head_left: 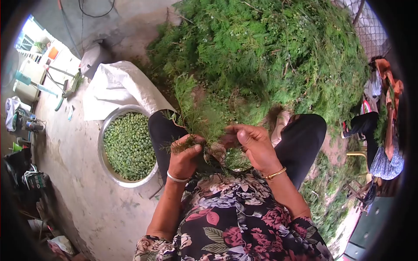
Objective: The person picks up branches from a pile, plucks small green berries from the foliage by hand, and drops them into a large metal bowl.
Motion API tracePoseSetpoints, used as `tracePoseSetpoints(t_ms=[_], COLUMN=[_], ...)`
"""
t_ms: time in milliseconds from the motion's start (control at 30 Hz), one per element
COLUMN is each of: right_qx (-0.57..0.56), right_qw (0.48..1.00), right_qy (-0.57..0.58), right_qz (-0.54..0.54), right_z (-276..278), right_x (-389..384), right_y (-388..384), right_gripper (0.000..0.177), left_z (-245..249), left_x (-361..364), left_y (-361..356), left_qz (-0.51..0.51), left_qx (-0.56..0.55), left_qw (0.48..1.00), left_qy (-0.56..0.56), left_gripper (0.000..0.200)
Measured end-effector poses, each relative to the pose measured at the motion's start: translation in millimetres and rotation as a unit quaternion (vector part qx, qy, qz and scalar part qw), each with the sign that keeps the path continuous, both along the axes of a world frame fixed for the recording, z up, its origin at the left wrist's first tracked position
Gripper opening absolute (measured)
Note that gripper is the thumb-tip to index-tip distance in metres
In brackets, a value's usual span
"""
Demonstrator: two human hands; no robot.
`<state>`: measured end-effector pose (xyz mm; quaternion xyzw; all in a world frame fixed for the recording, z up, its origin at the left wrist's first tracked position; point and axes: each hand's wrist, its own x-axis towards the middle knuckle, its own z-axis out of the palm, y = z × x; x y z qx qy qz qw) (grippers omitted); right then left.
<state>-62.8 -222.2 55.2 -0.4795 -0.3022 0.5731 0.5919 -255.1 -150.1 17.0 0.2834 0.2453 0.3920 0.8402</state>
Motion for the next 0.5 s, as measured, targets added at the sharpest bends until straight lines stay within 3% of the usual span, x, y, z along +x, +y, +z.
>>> tracePoseSetpoints(t_ms=[33, 167, 233, 333, 500], right_qx=[0.049, 0.043, -0.014, -0.09, -0.049], right_qw=[0.999, 0.995, 0.998, 0.994, 0.998], right_qy=[-0.016, -0.093, -0.022, -0.042, 0.027], right_qz=[-0.016, -0.013, -0.049, -0.054, 0.02], right_z=[2.7, 1.9, -5.2, -16.8, -14.1], right_x=[-2.5, -1.9, -4.1, -7.9, -10.6], right_y=[0.8, -0.5, -0.6, 5.9, 7.6], right_gripper=[0.027, 0.024, 0.031, 0.027, 0.03], left_z=[3.7, -2.6, -8.8, -11.2, -21.0], left_x=[2.6, 6.0, 5.2, 5.6, 4.9], left_y=[-0.9, -0.8, 0.1, 1.7, 4.3], left_qz=[-0.003, 0.003, 0.002, -0.005, -0.029], left_qx=[-0.003, -0.008, -0.032, -0.065, -0.067], left_qw=[1.0, 1.0, 0.999, 0.995, 0.992], left_qy=[0.009, -0.003, -0.033, -0.072, -0.102], left_gripper=[0.019, 0.022, 0.022, 0.021, 0.023])
